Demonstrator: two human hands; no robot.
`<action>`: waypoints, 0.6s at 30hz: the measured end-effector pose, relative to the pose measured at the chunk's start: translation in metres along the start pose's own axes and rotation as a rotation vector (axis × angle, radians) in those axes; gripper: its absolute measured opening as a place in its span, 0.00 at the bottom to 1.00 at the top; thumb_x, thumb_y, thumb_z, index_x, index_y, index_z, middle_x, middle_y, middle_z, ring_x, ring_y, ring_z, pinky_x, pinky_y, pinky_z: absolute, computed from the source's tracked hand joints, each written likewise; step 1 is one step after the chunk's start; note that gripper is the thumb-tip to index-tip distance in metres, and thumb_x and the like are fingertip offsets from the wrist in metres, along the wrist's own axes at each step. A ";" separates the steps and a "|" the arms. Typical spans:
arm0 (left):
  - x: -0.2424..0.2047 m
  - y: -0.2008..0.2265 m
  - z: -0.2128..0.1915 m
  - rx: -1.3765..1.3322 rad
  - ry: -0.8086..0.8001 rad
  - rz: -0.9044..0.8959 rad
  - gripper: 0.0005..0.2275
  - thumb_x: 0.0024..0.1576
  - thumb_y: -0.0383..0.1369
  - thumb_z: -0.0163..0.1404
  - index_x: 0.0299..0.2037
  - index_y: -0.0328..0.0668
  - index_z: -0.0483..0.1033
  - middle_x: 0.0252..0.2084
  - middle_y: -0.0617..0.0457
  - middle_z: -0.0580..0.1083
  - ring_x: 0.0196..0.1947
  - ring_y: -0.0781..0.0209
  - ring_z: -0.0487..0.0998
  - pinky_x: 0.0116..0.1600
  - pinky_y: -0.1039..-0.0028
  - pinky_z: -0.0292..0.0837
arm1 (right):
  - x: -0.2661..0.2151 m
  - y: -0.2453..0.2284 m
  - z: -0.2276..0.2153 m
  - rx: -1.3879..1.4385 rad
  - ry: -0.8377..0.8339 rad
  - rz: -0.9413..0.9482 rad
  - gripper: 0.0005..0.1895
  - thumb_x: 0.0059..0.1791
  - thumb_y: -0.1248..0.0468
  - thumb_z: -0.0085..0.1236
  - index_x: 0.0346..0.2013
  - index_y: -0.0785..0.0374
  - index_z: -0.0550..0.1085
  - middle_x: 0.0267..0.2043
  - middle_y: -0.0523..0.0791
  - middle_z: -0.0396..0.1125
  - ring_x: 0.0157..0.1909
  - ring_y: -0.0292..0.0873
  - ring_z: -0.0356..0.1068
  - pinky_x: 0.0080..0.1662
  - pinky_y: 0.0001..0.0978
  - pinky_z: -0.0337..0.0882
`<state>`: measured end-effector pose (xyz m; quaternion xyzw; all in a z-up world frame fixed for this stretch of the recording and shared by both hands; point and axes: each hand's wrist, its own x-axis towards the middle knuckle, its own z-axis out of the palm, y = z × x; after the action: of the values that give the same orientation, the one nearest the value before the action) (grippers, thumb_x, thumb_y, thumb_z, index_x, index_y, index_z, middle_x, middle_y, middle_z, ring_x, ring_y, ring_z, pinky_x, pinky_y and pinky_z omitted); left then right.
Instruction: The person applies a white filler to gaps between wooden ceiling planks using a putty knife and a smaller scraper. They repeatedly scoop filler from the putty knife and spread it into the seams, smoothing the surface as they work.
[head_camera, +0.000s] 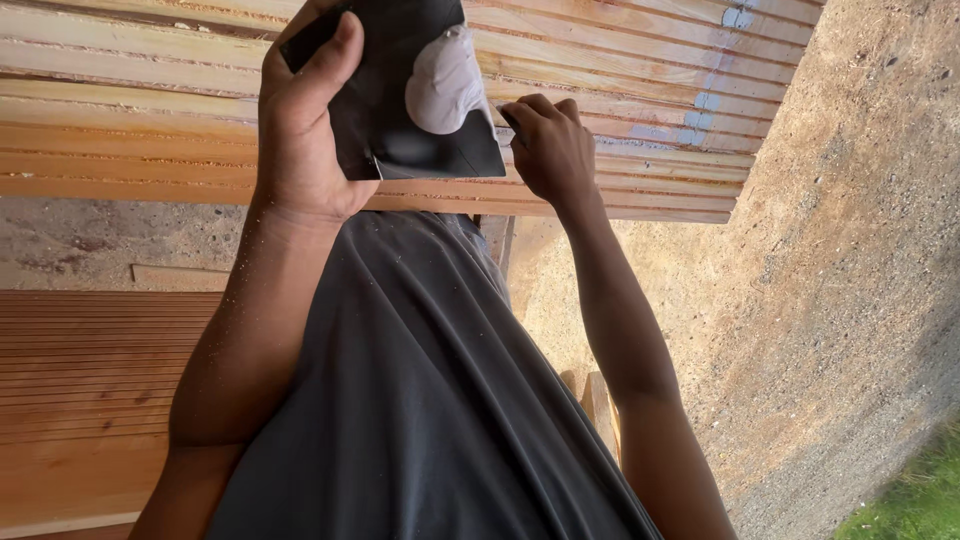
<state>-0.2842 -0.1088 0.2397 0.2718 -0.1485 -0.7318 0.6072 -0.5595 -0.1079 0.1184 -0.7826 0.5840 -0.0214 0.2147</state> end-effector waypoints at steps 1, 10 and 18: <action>-0.001 -0.001 -0.005 0.010 0.013 -0.001 0.11 0.72 0.32 0.54 0.59 0.32 0.73 0.56 0.50 0.76 0.56 0.60 0.76 0.65 0.69 0.72 | 0.005 -0.001 0.005 -0.009 -0.022 0.011 0.15 0.48 0.68 0.58 0.48 0.52 0.81 0.51 0.36 0.75 0.48 0.51 0.70 0.39 0.44 0.74; -0.008 -0.004 -0.025 0.052 0.081 0.061 0.14 0.71 0.32 0.55 0.61 0.33 0.72 0.58 0.51 0.75 0.60 0.61 0.76 0.65 0.70 0.71 | 0.012 -0.005 0.009 -0.050 -0.066 -0.064 0.11 0.51 0.64 0.59 0.46 0.50 0.82 0.50 0.36 0.75 0.46 0.49 0.70 0.38 0.44 0.73; -0.001 -0.008 -0.030 0.078 0.079 0.037 0.13 0.71 0.32 0.54 0.61 0.33 0.73 0.57 0.50 0.76 0.58 0.61 0.76 0.67 0.70 0.73 | 0.007 -0.001 0.009 -0.078 -0.051 -0.074 0.10 0.53 0.62 0.59 0.48 0.52 0.82 0.51 0.37 0.75 0.46 0.48 0.69 0.35 0.40 0.72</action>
<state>-0.2729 -0.1028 0.2113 0.3211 -0.1576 -0.7029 0.6148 -0.5542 -0.1116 0.1087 -0.8116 0.5496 0.0134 0.1978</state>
